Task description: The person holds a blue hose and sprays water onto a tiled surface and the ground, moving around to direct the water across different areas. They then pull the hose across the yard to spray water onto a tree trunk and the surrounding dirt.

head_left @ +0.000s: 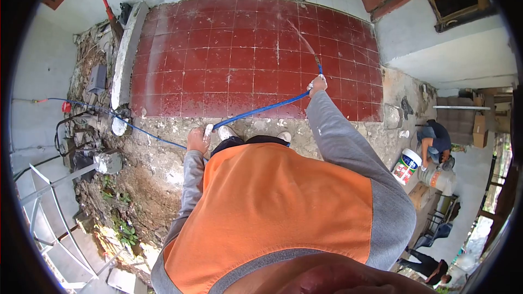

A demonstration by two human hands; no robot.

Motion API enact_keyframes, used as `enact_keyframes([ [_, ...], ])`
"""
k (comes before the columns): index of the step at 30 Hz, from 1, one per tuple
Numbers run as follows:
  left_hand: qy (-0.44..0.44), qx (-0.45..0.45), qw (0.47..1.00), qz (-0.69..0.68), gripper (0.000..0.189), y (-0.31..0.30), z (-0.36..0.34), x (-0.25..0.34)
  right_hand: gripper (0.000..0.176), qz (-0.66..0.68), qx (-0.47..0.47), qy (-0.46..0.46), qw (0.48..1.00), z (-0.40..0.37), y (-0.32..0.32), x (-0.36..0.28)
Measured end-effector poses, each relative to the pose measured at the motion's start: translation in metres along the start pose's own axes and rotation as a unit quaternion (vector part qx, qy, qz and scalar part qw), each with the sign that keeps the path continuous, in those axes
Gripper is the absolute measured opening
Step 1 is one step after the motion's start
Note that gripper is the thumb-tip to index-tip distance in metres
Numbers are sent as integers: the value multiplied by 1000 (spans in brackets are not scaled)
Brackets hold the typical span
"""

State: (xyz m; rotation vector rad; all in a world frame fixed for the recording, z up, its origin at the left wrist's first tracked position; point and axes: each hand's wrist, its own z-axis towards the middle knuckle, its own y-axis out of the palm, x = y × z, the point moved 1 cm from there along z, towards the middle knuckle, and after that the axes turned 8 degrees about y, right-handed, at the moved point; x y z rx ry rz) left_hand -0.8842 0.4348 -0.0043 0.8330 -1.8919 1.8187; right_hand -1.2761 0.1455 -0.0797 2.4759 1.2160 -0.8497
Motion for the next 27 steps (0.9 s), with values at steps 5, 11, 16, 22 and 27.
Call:
enact_keyframes([
  [5,-18,24,999,-24,29,-29,-8,-26,15,-211,-88,78,970,-3,47,31],
  [11,-57,33,998,14,35,-40,-36,-71,19,-180,-40,45,982,0,48,95],
  [16,-96,41,995,9,44,-48,-50,-96,22,-513,110,-96,846,108,23,188],
  [22,-123,9,992,-16,45,-67,-55,-113,18,-286,58,-92,952,-43,21,172],
  [27,-42,-32,999,-13,44,-43,-21,-99,27,-193,229,2,954,8,-58,162],
])
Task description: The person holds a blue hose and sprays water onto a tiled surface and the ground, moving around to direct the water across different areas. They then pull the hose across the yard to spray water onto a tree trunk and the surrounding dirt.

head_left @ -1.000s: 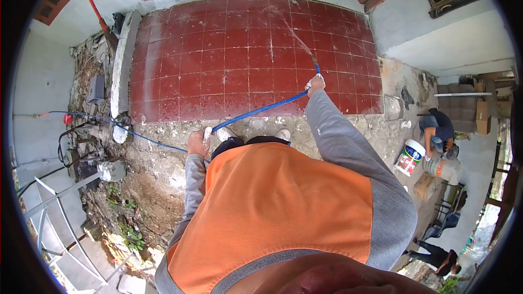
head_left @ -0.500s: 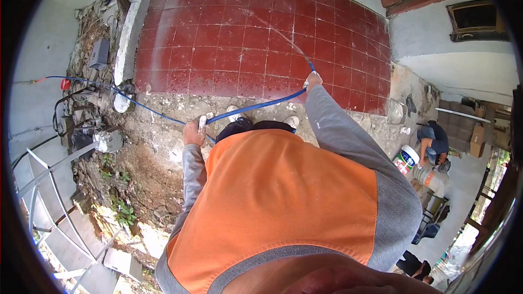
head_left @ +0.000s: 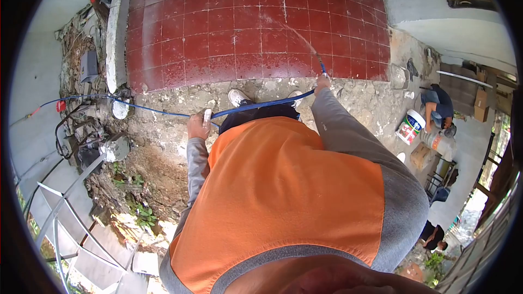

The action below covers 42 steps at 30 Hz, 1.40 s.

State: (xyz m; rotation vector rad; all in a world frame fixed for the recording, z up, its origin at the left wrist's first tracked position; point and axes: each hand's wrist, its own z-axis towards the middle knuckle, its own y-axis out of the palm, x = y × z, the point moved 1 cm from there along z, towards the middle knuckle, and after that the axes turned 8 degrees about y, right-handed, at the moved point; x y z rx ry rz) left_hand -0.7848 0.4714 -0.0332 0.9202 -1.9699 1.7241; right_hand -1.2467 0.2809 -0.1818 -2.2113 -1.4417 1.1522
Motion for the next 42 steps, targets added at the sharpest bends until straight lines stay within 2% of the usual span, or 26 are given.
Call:
enact_keyframes([
  [2,34,-37,999,7,42,6,13,17,32,-164,49,-71,983,45,-30,12],
  [3,62,-44,997,25,41,4,19,33,32,-160,55,-62,984,28,-44,6],
  [5,95,-60,993,40,39,8,29,41,47,23,47,60,997,-22,-82,-18],
  [6,119,-74,990,26,39,15,34,40,47,45,44,55,997,7,-86,-5],
  [9,148,-108,983,22,37,26,37,31,46,-35,40,72,996,53,-78,24],
  [11,132,-111,985,-22,35,22,39,26,46,-34,-12,100,994,94,-59,49],
  [12,126,-76,988,-35,34,18,35,23,46,-34,-7,106,994,110,-44,64],
  [13,127,-82,988,-37,34,17,30,16,45,-172,-10,61,983,124,-20,77],
  [15,75,-105,990,-64,33,14,24,1,44,-432,-20,-33,901,135,13,94],
  [16,75,-110,989,-63,33,15,19,-1,44,-433,-20,-28,901,120,2,90],
  [18,119,-65,991,-16,31,21,10,2,42,-246,-68,29,966,68,-38,62],
  [19,117,-64,991,-16,31,26,8,12,42,-248,-69,29,966,68,-51,65],
  [21,85,-151,985,-4,31,41,5,38,39,-238,4,57,969,82,-84,67],
  [22,115,-120,986,30,33,65,0,36,37,-230,43,70,970,95,-104,61],
  [25,169,-128,977,-11,37,104,-4,113,32,-192,164,118,960,145,-184,47],
  [26,184,-179,966,-17,30,113,-4,143,30,-176,201,137,954,161,-212,45],
  [27,219,-160,962,-41,33,128,-6,163,28,-160,237,158,945,176,-237,45],
  [29,229,-193,950,-86,36,161,-11,192,50,-42,182,94,978,206,-287,52],
  [32,258,-219,939,-61,36,198,-20,225,49,19,198,59,978,282,-322,70],
  [33,265,-225,936,-56,36,204,-24,234,49,26,199,67,977,274,-332,64],
  [35,255,-226,938,-59,35,214,-26,251,42,-162,122,102,974,263,-346,44],
  [36,267,-233,934,-54,35,219,-26,257,42,-150,124,110,975,283,-344,54],
  [38,276,-227,933,-37,33,227,-29,268,38,-107,239,51,964,319,-340,66],
  [39,286,-232,929,-34,33,233,-28,270,38,-98,242,58,964,304,-351,56],
  [41,298,-242,923,-45,35,243,-27,273,38,80,209,136,965,250,-382,23],
  [42,294,-250,921,-53,38,246,-27,279,37,204,185,137,951,254,-387,26],
])
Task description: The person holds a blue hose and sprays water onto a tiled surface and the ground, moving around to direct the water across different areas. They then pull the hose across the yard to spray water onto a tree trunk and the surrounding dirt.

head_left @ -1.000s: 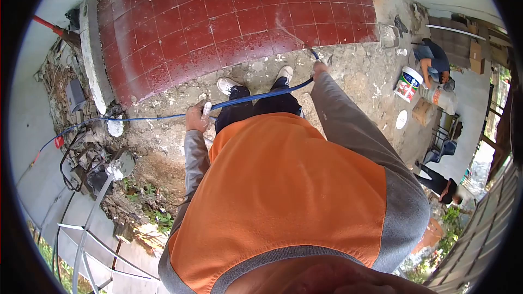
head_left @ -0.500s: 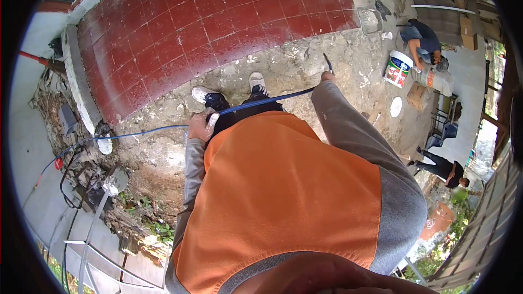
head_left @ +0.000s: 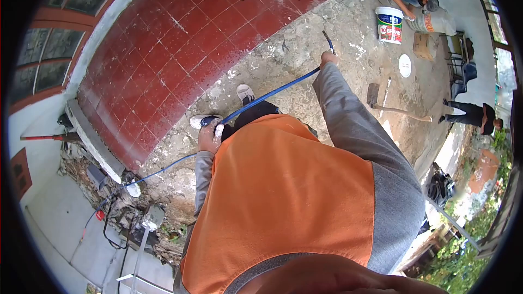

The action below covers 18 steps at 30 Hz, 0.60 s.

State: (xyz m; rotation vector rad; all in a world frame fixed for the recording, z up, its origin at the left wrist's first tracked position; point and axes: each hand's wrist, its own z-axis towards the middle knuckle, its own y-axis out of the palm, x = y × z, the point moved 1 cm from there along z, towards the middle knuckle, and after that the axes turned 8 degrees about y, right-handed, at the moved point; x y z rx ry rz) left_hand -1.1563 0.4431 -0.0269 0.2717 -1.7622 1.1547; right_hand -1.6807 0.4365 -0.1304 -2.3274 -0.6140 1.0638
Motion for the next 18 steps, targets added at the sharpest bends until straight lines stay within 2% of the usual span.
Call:
enact_keyframes([
  [3,29,-13,999,44,39,5,11,16,38,-17,67,45,997,-21,-29,-21],
  [4,19,-40,998,49,39,5,15,24,38,15,60,16,998,-17,-33,-19],
  [7,35,-49,997,48,39,10,19,27,36,40,61,53,996,22,-25,-8],
  [8,21,-71,997,34,38,11,21,25,33,40,87,38,995,26,-25,-7],
  [13,20,-72,997,27,36,16,22,26,31,64,77,51,994,40,-26,-4],
  [18,18,-78,996,23,35,20,29,41,33,164,61,48,983,23,-38,-18],
])
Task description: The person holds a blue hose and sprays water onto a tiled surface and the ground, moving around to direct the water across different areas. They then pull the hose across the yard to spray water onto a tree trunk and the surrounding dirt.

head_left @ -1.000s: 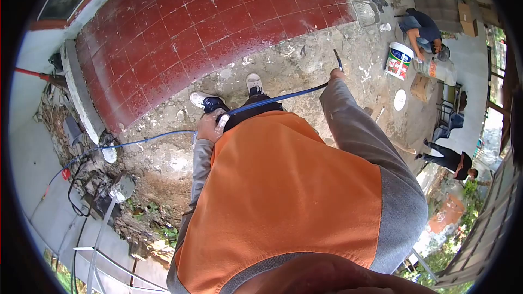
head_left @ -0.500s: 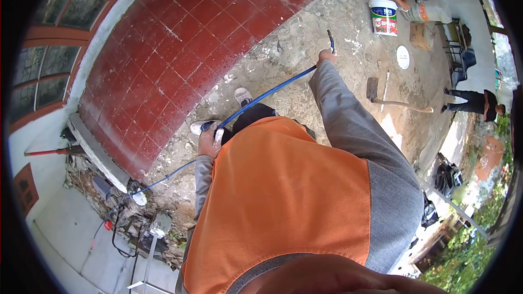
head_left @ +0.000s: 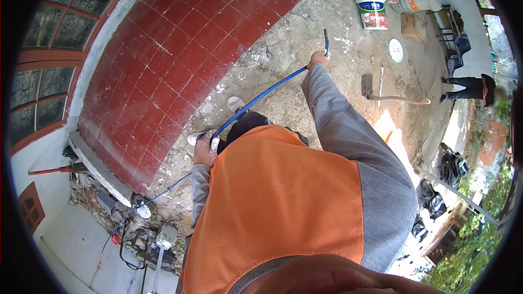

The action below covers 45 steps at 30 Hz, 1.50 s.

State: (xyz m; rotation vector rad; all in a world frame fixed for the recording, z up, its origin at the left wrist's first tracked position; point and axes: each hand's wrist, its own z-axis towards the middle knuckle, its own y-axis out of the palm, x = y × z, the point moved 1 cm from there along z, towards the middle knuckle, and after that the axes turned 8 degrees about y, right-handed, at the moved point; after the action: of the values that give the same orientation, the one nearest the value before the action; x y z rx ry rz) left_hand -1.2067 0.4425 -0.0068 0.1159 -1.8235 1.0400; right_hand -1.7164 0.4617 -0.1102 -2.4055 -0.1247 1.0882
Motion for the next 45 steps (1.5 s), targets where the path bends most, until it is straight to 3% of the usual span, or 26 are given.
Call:
enact_keyframes([
  [4,0,0,1000,-11,34,5,2,0,33,4,-4,-17,1000,6,1,-3],
  [6,19,4,1000,-9,33,7,1,2,30,25,8,34,999,15,6,-3],
  [10,23,10,1000,1,31,6,-1,5,30,-4,47,4,999,19,10,0],
  [13,25,19,999,5,30,7,-5,5,30,15,10,41,999,15,17,0],
  [14,6,11,1000,3,30,2,-4,14,31,26,-10,0,1000,45,32,14],
  [18,-9,24,1000,10,30,3,-11,11,31,-4,-36,-6,999,23,35,7],
  [21,-9,30,999,30,31,6,-12,6,30,79,-38,-23,996,23,37,6],
  [23,6,34,999,36,32,8,-13,6,30,39,-1,-13,999,27,32,8],
  [25,-1,36,999,13,33,4,-10,12,33,68,-40,9,997,0,16,-3],
  [29,0,34,999,27,36,6,-11,8,39,-3,14,20,1000,-5,23,-9],
  [31,-2,36,999,36,36,4,-11,8,38,40,-2,64,997,-17,30,-18],
  [32,1,48,998,41,37,2,-8,12,30,-61,-88,21,994,-1,37,-13],
  [33,3,60,997,46,37,-1,-7,14,30,-59,-90,21,994,-1,43,-15],
  [35,1,66,997,50,37,-2,-6,17,24,84,-158,34,983,-10,56,-21],
  [36,-4,70,996,53,37,-3,-6,17,23,82,-184,27,979,-17,61,-26],
  [39,-20,70,994,78,37,-2,-7,12,34,113,-167,27,979,-16,81,-25],
  [45,-16,86,994,66,36,-3,-7,15,32,64,-161,48,984,-43,77,-33],
])
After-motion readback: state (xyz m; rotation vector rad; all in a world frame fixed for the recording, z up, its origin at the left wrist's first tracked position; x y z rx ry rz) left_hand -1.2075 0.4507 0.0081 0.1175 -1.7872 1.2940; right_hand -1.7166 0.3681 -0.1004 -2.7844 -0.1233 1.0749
